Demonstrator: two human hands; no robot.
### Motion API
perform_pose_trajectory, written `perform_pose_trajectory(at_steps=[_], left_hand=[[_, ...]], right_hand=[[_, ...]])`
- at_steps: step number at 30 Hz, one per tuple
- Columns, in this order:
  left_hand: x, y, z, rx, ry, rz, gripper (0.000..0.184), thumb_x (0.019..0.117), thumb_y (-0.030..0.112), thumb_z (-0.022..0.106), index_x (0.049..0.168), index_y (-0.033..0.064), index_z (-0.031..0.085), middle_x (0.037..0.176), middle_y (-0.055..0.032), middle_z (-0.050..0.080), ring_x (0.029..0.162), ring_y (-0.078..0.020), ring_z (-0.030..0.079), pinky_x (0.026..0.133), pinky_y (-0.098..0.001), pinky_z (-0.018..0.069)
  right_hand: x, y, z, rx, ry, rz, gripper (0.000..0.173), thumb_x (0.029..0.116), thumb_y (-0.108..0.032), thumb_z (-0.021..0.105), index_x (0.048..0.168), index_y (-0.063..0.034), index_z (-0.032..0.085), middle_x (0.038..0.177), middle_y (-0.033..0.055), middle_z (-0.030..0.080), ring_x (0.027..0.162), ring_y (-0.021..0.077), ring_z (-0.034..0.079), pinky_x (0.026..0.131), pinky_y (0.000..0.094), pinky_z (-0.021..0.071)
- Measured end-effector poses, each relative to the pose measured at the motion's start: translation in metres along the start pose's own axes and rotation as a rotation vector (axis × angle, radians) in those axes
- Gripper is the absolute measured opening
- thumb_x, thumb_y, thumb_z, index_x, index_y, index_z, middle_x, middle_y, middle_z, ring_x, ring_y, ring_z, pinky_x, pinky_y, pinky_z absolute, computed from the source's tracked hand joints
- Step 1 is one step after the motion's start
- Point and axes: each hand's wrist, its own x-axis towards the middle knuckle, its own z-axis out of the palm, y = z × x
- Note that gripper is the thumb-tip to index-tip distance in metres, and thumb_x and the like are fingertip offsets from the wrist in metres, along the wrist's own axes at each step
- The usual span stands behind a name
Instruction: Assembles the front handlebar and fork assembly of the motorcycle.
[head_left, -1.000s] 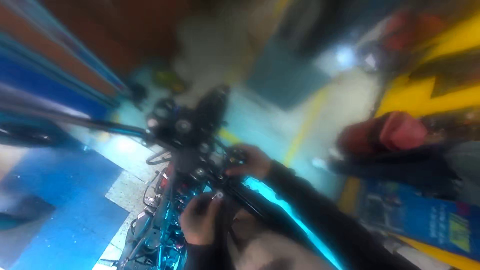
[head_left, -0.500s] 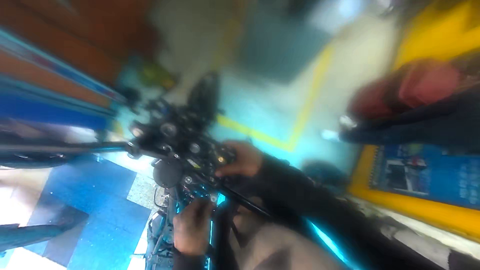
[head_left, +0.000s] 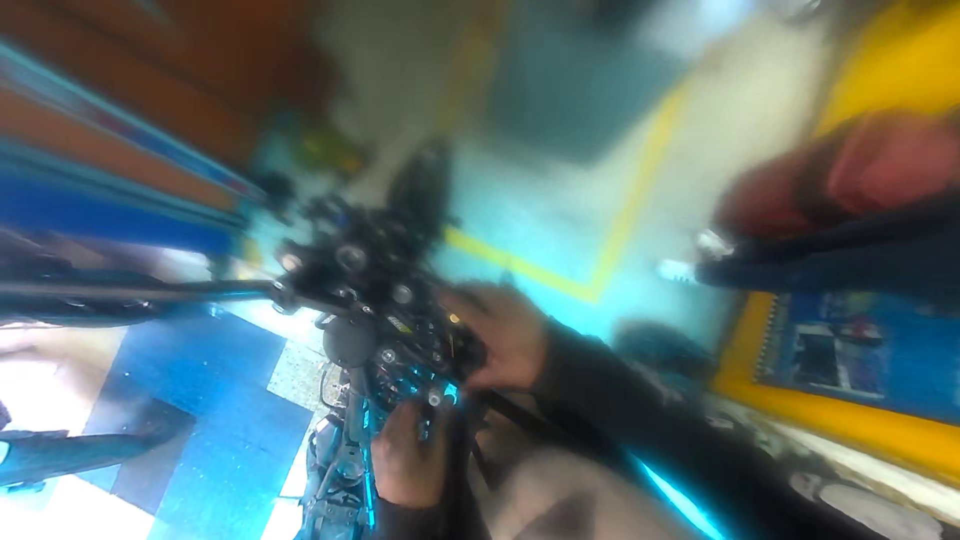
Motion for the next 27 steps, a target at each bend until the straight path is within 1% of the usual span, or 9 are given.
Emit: perform_pose_trajectory(at_steps=[2, 4, 8, 15, 18, 20, 22, 25, 27], left_hand=[[0.001, -0.004, -0.005, -0.004, -0.095, 0.061, 0.031, 0.0970, 0.025, 0.059, 0.102, 0.0009, 0.077, 0.093, -0.0105, 0.076, 0.085, -0.0169, 0.075, 0.080, -0.0328, 0.0618], [0.004, -0.005, -0.010, 0.011, -0.155, 0.090, 0.033, 0.1005, 0.023, 0.053, 0.105, 0.0003, 0.077, 0.093, -0.0119, 0.076, 0.086, -0.0200, 0.075, 0.079, -0.0351, 0.0615], [0.009, -0.011, -0.016, -0.036, -0.208, 0.025, 0.028, 0.0970, 0.024, 0.057, 0.097, 0.0067, 0.078, 0.085, -0.0019, 0.076, 0.077, -0.0081, 0.073, 0.073, -0.0281, 0.0620], [0.005, 0.010, -0.002, 0.205, 0.062, 0.043, 0.021, 0.0876, 0.020, 0.065, 0.089, 0.0048, 0.079, 0.080, -0.0083, 0.076, 0.071, -0.0186, 0.074, 0.063, -0.0358, 0.0604], [0.005, -0.001, -0.009, -0.024, -0.110, 0.014, 0.028, 0.0936, 0.027, 0.065, 0.102, 0.0033, 0.077, 0.090, -0.0047, 0.076, 0.080, -0.0079, 0.073, 0.075, -0.0249, 0.0618], [0.008, -0.009, -0.016, -0.090, -0.229, 0.015, 0.034, 0.1013, 0.029, 0.055, 0.105, 0.0026, 0.077, 0.093, -0.0065, 0.076, 0.087, -0.0091, 0.072, 0.082, -0.0260, 0.0598], [0.011, -0.010, -0.019, -0.058, -0.258, 0.009, 0.032, 0.0998, 0.027, 0.053, 0.097, 0.0062, 0.077, 0.084, -0.0028, 0.074, 0.079, -0.0079, 0.071, 0.075, -0.0267, 0.0596], [0.014, -0.010, -0.017, -0.055, -0.212, -0.017, 0.024, 0.0944, 0.028, 0.062, 0.093, 0.0095, 0.078, 0.079, 0.0021, 0.074, 0.070, -0.0034, 0.070, 0.067, -0.0237, 0.0604], [0.012, -0.003, -0.013, 0.052, -0.099, 0.001, 0.022, 0.0896, 0.026, 0.065, 0.089, 0.0094, 0.079, 0.078, -0.0003, 0.075, 0.069, -0.0085, 0.072, 0.065, -0.0292, 0.0609]], right_hand=[[-0.003, -0.008, 0.006, -0.043, 0.043, 0.021, 0.116, 0.0612, -0.067, 0.088, 0.157, -0.0227, 0.041, 0.147, 0.0228, 0.050, 0.128, 0.0418, 0.054, 0.097, 0.0593, 0.0477], [-0.004, -0.009, 0.018, -0.061, 0.148, 0.025, 0.111, 0.0570, -0.070, 0.087, 0.151, -0.0245, 0.049, 0.144, 0.0221, 0.053, 0.124, 0.0413, 0.056, 0.094, 0.0580, 0.0501], [-0.004, -0.008, 0.023, -0.036, 0.198, 0.009, 0.100, 0.0557, -0.066, 0.089, 0.142, -0.0251, 0.059, 0.144, 0.0204, 0.053, 0.120, 0.0400, 0.059, 0.090, 0.0555, 0.0527], [-0.003, -0.011, 0.018, -0.040, 0.143, 0.024, 0.089, 0.0580, -0.062, 0.091, 0.135, -0.0266, 0.064, 0.146, 0.0185, 0.050, 0.121, 0.0379, 0.057, 0.090, 0.0530, 0.0518], [-0.003, -0.011, 0.016, -0.022, 0.127, 0.034, 0.086, 0.0594, -0.060, 0.091, 0.134, -0.0261, 0.064, 0.146, 0.0186, 0.051, 0.121, 0.0381, 0.057, 0.091, 0.0533, 0.0519], [-0.003, -0.012, 0.015, -0.012, 0.125, 0.037, 0.087, 0.0591, -0.060, 0.091, 0.134, -0.0256, 0.064, 0.145, 0.0190, 0.051, 0.120, 0.0389, 0.057, 0.090, 0.0540, 0.0518], [-0.003, -0.012, 0.015, -0.011, 0.119, 0.045, 0.087, 0.0583, -0.060, 0.092, 0.134, -0.0263, 0.064, 0.146, 0.0185, 0.051, 0.120, 0.0385, 0.057, 0.091, 0.0533, 0.0520], [-0.002, -0.013, 0.014, -0.015, 0.105, 0.057, 0.088, 0.0573, -0.060, 0.093, 0.134, -0.0272, 0.064, 0.146, 0.0182, 0.051, 0.120, 0.0382, 0.057, 0.093, 0.0528, 0.0517], [-0.001, -0.013, 0.013, -0.010, 0.098, 0.056, 0.088, 0.0577, -0.059, 0.093, 0.135, -0.0266, 0.064, 0.146, 0.0184, 0.051, 0.120, 0.0383, 0.057, 0.093, 0.0531, 0.0518]])
